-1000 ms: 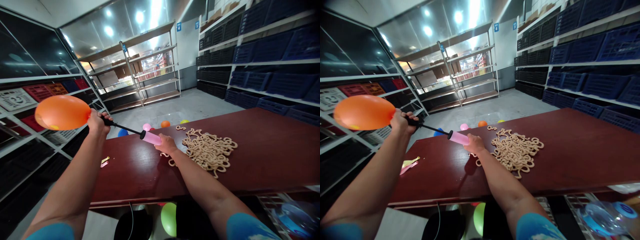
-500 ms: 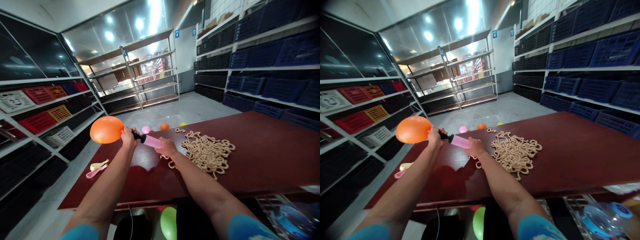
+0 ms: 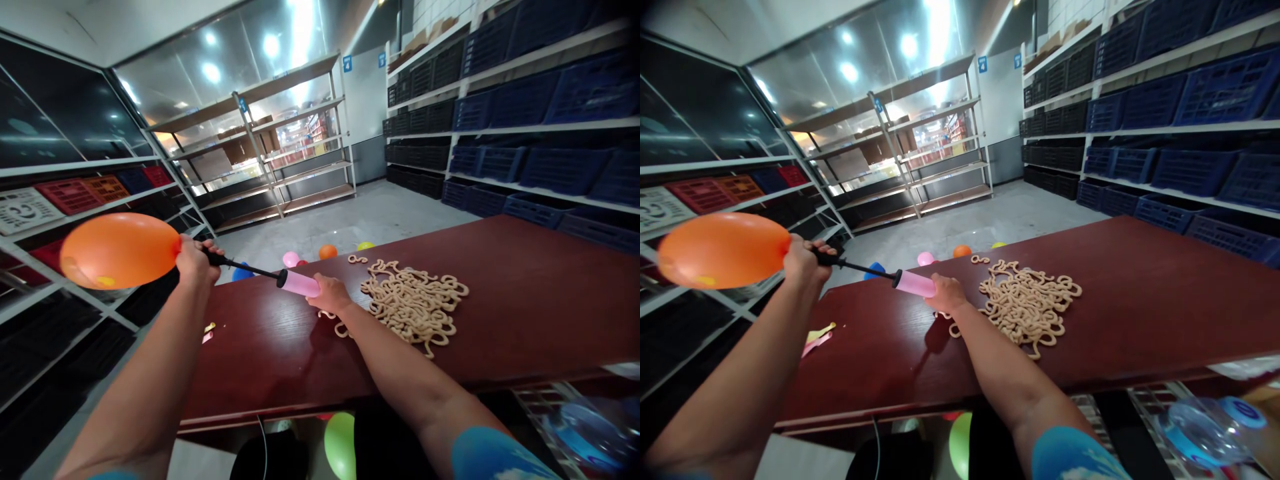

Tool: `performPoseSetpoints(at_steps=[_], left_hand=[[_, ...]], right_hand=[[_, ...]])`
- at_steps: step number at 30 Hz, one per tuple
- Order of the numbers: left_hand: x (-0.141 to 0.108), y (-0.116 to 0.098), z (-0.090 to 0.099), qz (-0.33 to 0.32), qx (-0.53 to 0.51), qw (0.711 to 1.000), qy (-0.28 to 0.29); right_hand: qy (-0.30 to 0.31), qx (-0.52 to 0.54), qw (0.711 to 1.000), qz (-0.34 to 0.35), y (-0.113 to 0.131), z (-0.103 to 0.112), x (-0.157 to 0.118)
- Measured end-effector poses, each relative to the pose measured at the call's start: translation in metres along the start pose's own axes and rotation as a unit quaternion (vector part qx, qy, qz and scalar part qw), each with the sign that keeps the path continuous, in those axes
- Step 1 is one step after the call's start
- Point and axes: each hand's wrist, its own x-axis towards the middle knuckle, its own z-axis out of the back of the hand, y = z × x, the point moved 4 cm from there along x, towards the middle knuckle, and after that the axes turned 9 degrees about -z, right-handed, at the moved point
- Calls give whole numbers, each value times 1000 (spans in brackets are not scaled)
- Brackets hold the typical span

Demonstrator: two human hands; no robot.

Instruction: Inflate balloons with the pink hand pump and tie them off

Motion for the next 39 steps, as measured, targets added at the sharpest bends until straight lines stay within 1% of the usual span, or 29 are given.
performPoseSetpoints(at_steps=[3, 8, 10, 12, 14, 15, 17, 19, 22, 24, 26, 29, 33, 35, 37, 39], left_hand=[[-21, 26, -5, 22, 2, 1000, -19], [-65, 75, -18, 58, 3, 998, -12], [-77, 87, -19, 67, 5, 998, -11], [-81, 91, -18, 74, 5, 997, -14], [-77, 85, -16, 81, 2, 996, -21], [-72, 77, -15, 80, 1, 996, -24], [-56, 57, -11, 70, 0, 997, -27], [-36, 32, -5, 50, -1, 999, -20], [-8, 0, 5, 19, -1, 1000, -13], [3, -10, 10, 11, -8, 1000, -14], [4, -8, 11, 14, -19, 999, -26], [-11, 14, 5, 29, -30, 998, -42], [-47, 61, -7, 66, -41, 997, -23], [-63, 82, -9, 81, -38, 996, -26], [-75, 97, -9, 89, -32, 995, -32], [-80, 103, -8, 97, -34, 994, -37]], right_hand=[[1, 1, 1000, 2, -2, -1, -1], [15, -7, 1000, -1, -1, 2, -3], [18, -16, 1000, 1, 0, 4, -4], [19, -23, 1000, 6, 2, 6, -5], [18, -25, 999, 13, 2, 8, -4], [14, -22, 1000, 17, 2, 9, -4], [0, -14, 1000, 26, 3, 10, -3], [-13, -6, 999, 31, 4, 11, -2], [-15, -3, 1000, 25, 6, 10, -1], [-11, -4, 1000, 22, 8, 9, -2], [-4, -9, 1000, 17, 8, 8, -2], [11, -24, 1000, 3, 5, 7, -4], [35, -37, 999, 3, 3, 6, -6], [44, -43, 998, 2, 3, 5, -6], [46, -51, 998, 4, 3, 5, -6], [44, -57, 997, 7, 3, 5, -6]])
